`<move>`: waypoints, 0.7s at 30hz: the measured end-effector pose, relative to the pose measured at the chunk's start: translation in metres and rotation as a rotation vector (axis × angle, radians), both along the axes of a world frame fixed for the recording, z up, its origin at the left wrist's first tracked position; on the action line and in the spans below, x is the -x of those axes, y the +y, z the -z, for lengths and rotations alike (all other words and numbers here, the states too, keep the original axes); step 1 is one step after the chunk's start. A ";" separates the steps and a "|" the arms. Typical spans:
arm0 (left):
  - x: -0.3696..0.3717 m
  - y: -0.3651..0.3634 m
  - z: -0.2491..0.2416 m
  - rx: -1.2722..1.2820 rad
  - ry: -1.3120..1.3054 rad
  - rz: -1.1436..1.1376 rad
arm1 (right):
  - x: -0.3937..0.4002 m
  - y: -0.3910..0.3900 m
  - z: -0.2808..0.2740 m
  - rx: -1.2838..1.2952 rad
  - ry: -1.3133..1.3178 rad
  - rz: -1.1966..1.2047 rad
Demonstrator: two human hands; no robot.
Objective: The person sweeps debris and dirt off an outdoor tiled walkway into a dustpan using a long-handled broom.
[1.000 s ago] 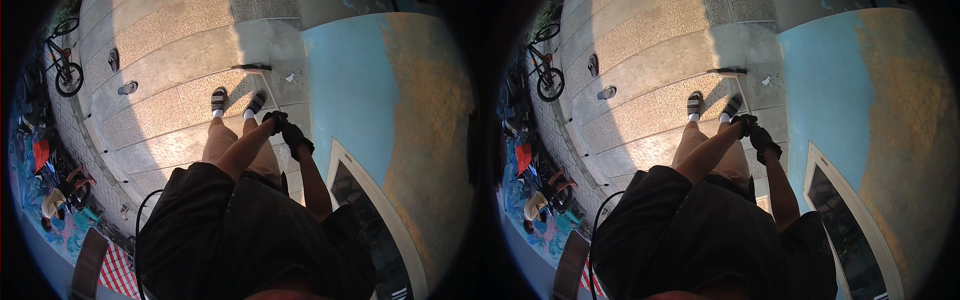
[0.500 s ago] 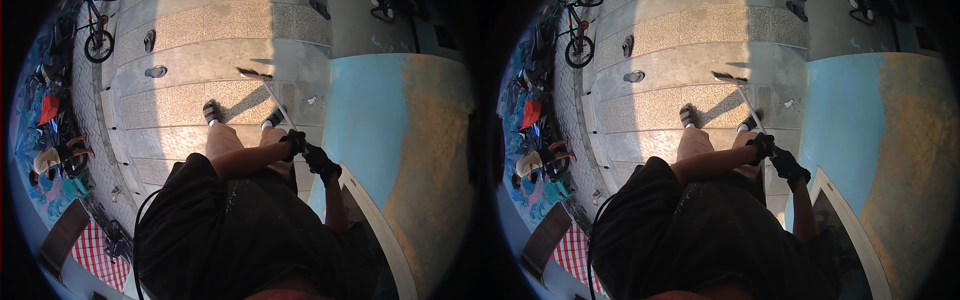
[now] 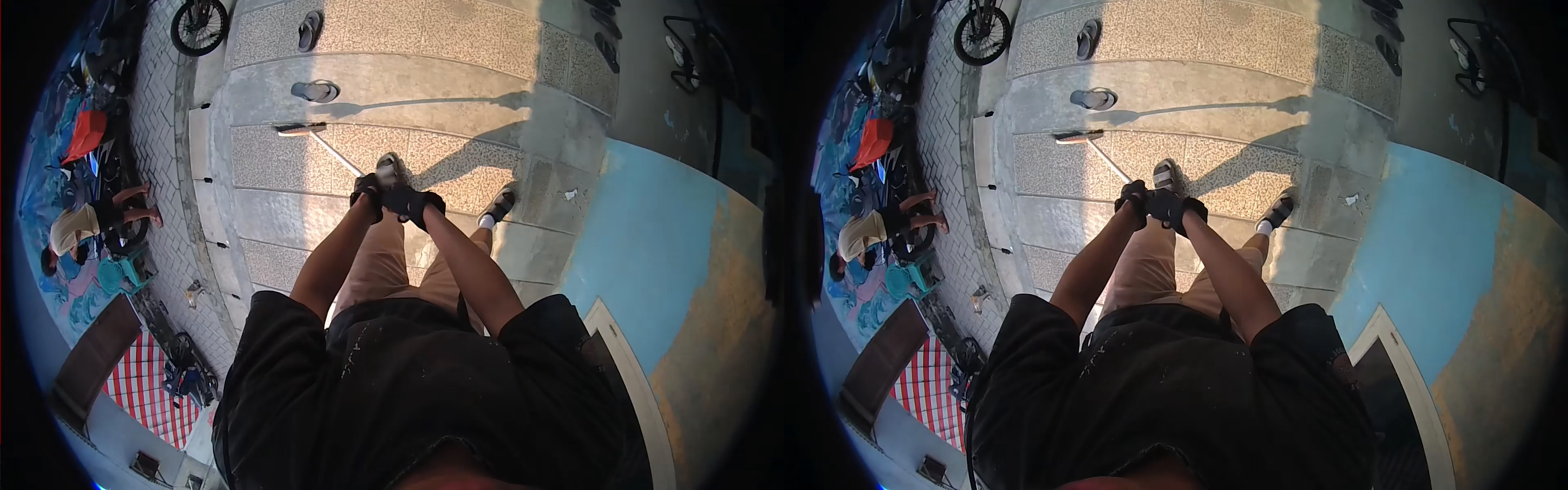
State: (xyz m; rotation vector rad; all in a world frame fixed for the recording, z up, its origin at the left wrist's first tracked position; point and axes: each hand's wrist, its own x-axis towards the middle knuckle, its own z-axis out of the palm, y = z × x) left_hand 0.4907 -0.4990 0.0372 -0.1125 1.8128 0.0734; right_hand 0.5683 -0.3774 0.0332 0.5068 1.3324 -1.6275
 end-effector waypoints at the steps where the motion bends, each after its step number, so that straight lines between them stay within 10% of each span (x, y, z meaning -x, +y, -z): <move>1: 0.010 -0.030 0.026 -0.031 0.087 0.259 | 0.018 -0.022 0.012 -0.029 0.016 -0.012; 8: 0.026 -0.041 0.036 -0.208 0.278 1.370 | 0.031 -0.050 0.025 -0.110 0.047 0.029; 11: -0.037 -0.021 0.131 -0.371 0.036 0.516 | -0.047 -0.026 0.071 -0.528 0.654 -0.145; 12: -0.053 0.002 0.108 -0.427 0.032 0.448 | -0.032 -0.004 -0.034 -0.452 -0.117 0.061; 17: -0.109 0.106 -0.037 -0.297 -0.511 -0.360 | -0.129 0.045 -0.121 -0.552 -0.151 0.184; 19: -0.139 0.113 -0.039 -0.723 -0.446 0.032 | -0.150 0.049 -0.144 -0.737 -0.162 0.104; 21: -0.156 0.125 -0.067 -0.529 -0.541 -0.439 | -0.165 0.053 -0.170 -0.753 -0.160 0.107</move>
